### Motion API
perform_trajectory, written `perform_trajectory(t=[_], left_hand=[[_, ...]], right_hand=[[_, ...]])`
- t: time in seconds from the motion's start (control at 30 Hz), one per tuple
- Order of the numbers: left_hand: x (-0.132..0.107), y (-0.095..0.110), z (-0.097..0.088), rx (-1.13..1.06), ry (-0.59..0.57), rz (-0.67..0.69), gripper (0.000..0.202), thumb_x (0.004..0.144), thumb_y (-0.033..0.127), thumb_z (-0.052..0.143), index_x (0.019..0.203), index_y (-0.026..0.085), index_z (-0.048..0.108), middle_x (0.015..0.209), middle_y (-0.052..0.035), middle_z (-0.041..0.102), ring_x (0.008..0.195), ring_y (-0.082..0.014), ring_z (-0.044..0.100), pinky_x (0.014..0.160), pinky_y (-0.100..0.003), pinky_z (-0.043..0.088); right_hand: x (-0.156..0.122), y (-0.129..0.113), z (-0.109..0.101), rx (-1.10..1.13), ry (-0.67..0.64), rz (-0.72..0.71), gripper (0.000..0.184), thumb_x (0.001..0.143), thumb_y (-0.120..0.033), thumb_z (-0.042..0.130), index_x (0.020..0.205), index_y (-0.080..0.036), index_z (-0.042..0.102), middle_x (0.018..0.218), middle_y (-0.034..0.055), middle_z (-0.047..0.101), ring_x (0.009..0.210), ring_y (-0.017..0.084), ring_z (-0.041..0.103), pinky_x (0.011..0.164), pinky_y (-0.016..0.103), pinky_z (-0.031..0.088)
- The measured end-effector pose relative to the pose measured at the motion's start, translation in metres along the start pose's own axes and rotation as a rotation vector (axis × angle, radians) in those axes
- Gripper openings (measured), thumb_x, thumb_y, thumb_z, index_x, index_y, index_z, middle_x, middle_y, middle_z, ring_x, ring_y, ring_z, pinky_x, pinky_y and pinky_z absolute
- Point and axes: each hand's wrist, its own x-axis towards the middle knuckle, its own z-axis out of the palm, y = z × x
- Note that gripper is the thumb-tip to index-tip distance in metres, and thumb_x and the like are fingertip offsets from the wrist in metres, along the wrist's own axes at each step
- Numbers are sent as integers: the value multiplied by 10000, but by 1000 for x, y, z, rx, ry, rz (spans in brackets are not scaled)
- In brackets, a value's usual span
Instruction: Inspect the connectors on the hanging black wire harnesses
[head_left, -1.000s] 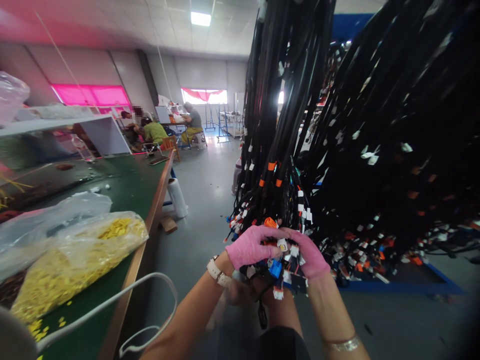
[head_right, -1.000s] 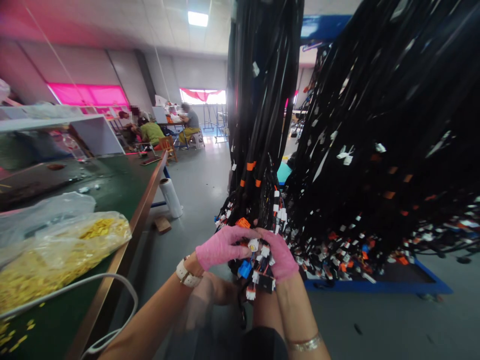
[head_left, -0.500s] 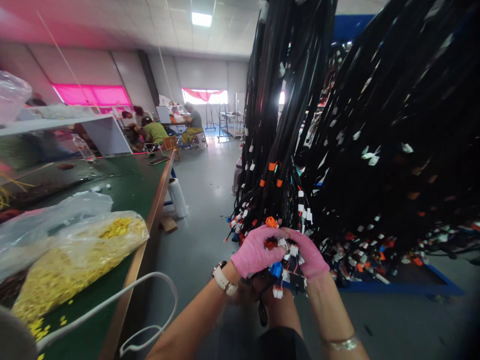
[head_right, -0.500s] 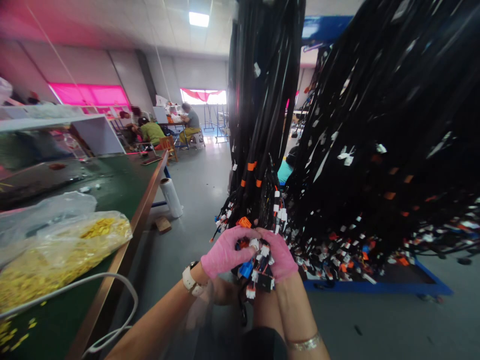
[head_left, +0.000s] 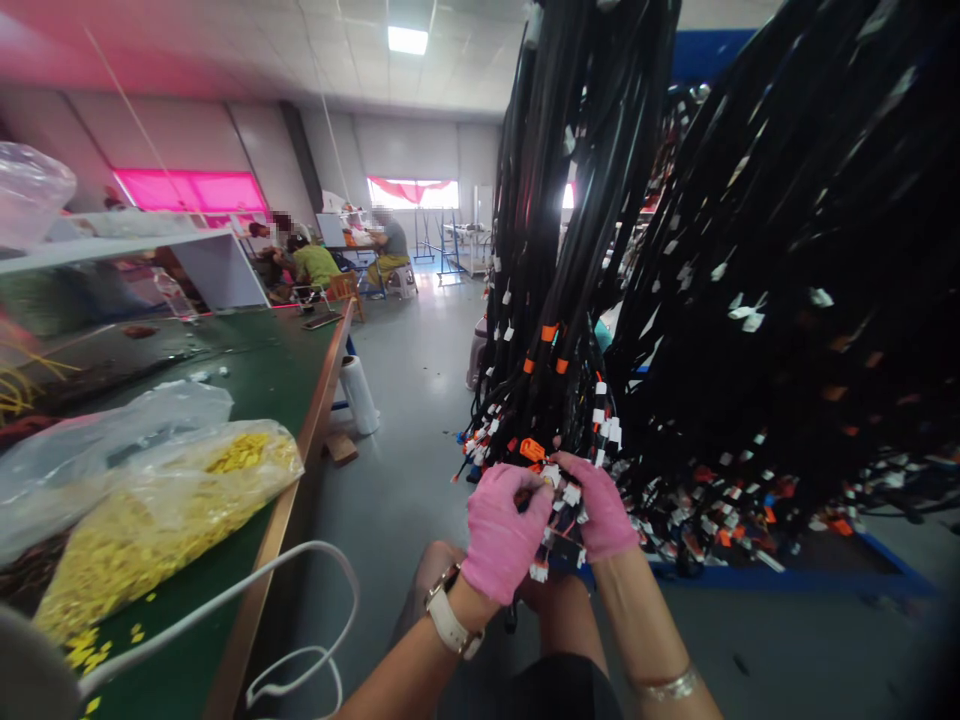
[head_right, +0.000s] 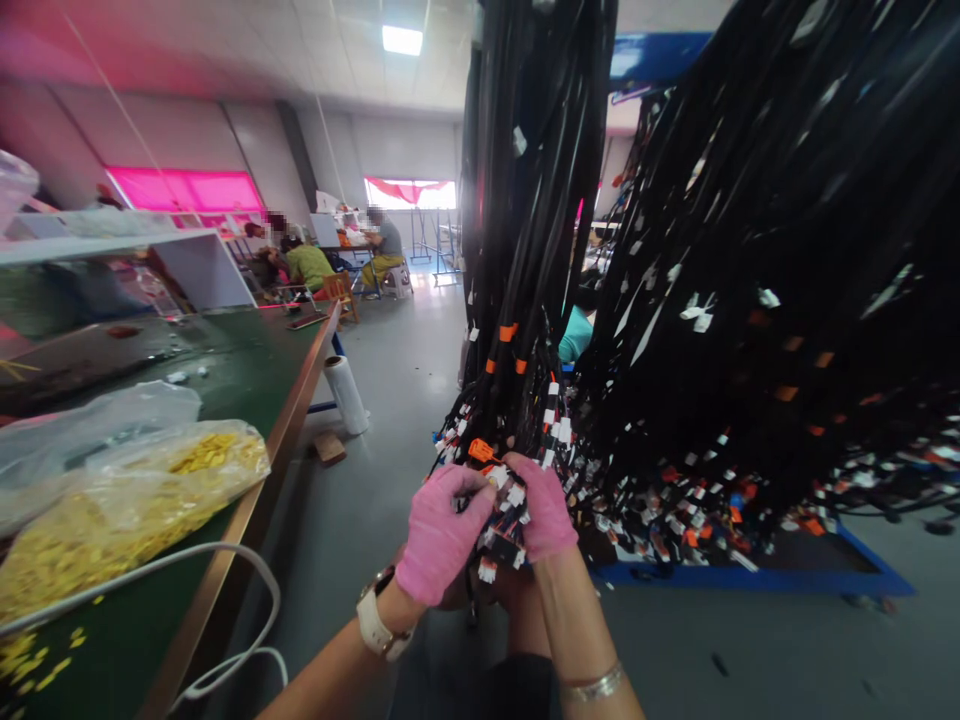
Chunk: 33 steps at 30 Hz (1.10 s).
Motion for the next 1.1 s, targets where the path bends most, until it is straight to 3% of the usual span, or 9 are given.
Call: perform_trajectory(t=[0.2,0.4,0.6,0.93,1.1], left_hand=[[11,-13,-3,-219,-96,-249,214,743,327,564,764,150,683,698,-13,659,676,-133,567,650,-239,441],[17,-17,4,-335,-80,-319,194,686,303,603,696,120,666,623,0,616,613,-117,528,591,-215,418],[12,-22,10,-384,-85,-244,162,706,278,571,675,128,624,595,17,574,580,-100,494,573,-204,409],[6,-16,17,-139,7,-62,77,725,210,530,676,167,569,667,15,587,644,-104,519,675,-216,425],[5,-17,15,-70,25,7,74,721,190,516,656,171,547,681,5,582,666,-113,527,701,-226,427]], right_hand=[[5,16,10,67,111,59,248,633,-397,641,717,-167,681,574,26,660,582,223,621,532,338,494],[6,17,8,46,118,72,187,643,-359,637,662,-174,661,563,15,650,545,190,596,501,304,467],[4,12,5,-28,147,10,160,614,-334,641,644,-182,682,676,34,694,660,213,625,598,321,495],[4,4,0,-99,95,2,150,587,-309,632,632,-181,696,721,49,701,746,239,625,714,362,495],[2,-1,2,-88,79,26,170,624,-336,605,615,-187,686,681,57,693,708,251,631,664,381,503]])
